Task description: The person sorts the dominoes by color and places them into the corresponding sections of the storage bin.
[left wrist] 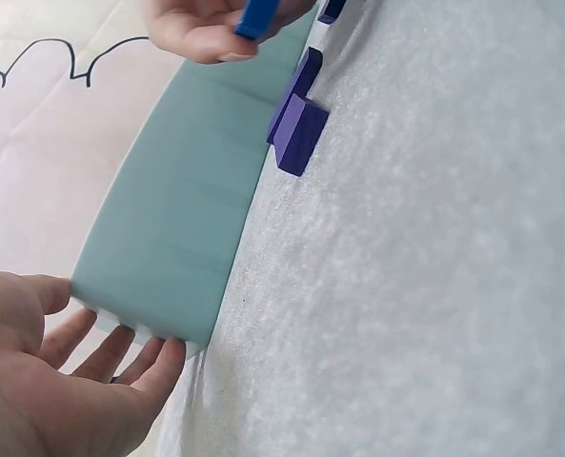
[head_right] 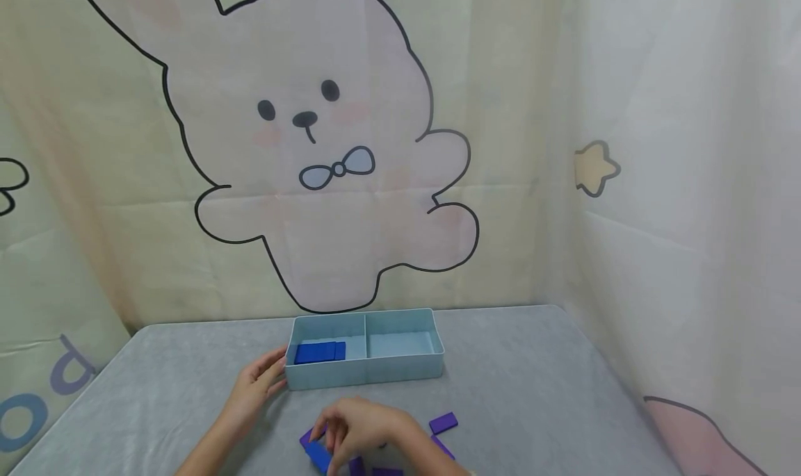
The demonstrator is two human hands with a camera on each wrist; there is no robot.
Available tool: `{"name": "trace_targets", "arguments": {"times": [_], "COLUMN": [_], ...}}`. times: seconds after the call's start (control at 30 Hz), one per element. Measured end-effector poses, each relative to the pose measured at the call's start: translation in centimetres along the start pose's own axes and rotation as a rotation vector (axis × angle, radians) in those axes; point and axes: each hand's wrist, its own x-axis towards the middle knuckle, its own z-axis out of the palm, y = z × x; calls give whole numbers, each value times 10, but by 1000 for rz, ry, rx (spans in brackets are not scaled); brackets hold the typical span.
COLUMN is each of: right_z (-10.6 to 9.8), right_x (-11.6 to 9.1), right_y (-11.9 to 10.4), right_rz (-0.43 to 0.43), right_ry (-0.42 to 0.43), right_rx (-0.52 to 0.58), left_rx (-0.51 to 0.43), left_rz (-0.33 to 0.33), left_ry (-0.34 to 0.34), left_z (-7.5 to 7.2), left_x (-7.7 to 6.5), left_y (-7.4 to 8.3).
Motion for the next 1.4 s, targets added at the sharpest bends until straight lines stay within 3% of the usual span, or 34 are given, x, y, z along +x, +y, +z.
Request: {"name": "trace_targets", "arguments": {"times": [0.2,0.43,0.5,0.6,0.73,0.83,1.03,1.4], "right_z": [-8,-25,-27,-26,-23,-22,-26,-39], "right_x": [-7,3,-2,-16,-33,-38,-38,-36], "right_y": [-30,1,-15,-57,-107,-127,-132,-133], "right_rz": [27,-36,-28,-25,3,47,95,97], "right_ry": [20,20,36,70,110,159,230,304], "right_rx": [-119,-76,-121,-187,-138,-98,-134,-151], "left_rx": [4,6,5,5,4,2,5,9], "left_rz": [-8,-21,-23,-26,-25,-24,-27,-30], "left_ry": [-5,-6,-7,-6,-8,-12,-18,-18], "left_z": [0,0,0,0,0,0,0,0], "left_x": [1,2,2,2,2,2,2,3], "left_y": [1,1,1,1,1,1,1,1]}}
